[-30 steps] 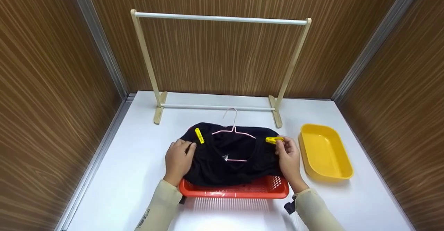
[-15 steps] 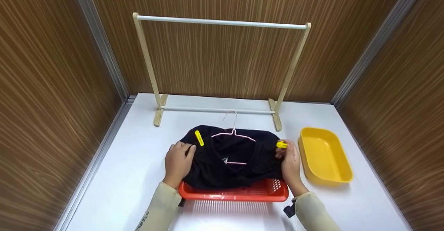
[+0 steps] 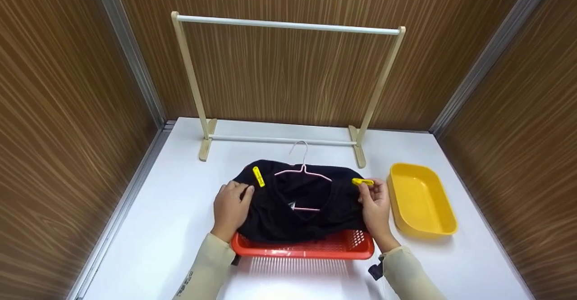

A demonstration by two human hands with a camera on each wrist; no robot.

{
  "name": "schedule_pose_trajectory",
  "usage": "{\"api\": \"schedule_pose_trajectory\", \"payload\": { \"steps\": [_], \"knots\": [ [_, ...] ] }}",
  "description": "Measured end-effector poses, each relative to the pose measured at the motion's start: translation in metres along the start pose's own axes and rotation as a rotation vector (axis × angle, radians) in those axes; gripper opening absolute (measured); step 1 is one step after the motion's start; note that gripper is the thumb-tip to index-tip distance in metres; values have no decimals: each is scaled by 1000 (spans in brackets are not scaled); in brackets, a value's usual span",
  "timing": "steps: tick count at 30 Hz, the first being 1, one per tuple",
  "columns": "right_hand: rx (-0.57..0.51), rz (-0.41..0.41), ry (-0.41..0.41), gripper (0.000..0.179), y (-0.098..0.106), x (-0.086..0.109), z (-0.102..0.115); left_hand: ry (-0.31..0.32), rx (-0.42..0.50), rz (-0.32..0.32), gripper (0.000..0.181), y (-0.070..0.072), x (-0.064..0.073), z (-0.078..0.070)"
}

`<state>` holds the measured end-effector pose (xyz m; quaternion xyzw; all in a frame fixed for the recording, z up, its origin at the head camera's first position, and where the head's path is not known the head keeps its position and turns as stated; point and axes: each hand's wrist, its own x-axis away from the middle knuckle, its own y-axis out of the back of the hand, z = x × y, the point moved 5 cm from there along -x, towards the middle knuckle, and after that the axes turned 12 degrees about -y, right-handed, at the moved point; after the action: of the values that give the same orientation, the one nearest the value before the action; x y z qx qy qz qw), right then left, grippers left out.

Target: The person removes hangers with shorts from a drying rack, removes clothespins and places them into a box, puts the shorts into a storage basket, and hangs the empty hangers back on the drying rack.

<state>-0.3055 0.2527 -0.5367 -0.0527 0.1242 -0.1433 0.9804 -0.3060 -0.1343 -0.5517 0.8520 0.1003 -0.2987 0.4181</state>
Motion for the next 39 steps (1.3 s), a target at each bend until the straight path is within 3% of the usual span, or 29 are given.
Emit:
{"api": "schedule_pose_trajectory", "payload": {
  "steps": [7,18,30,39],
  "knots": [
    [-61,17,-10,34,-2,-7,1,-4,2,-8,28,-1,-5,-1],
    [51,12,59,33,-3,-11,6,-26,-3,-12,28,0,-15,-2],
    [99,-1,-3,31,0,4,1,-19,3,-15,25,0,-1,-1],
    [79,24,-57,27,-1,0,2,-3,-13,-9,26,0,1,-1]
  ]
}}
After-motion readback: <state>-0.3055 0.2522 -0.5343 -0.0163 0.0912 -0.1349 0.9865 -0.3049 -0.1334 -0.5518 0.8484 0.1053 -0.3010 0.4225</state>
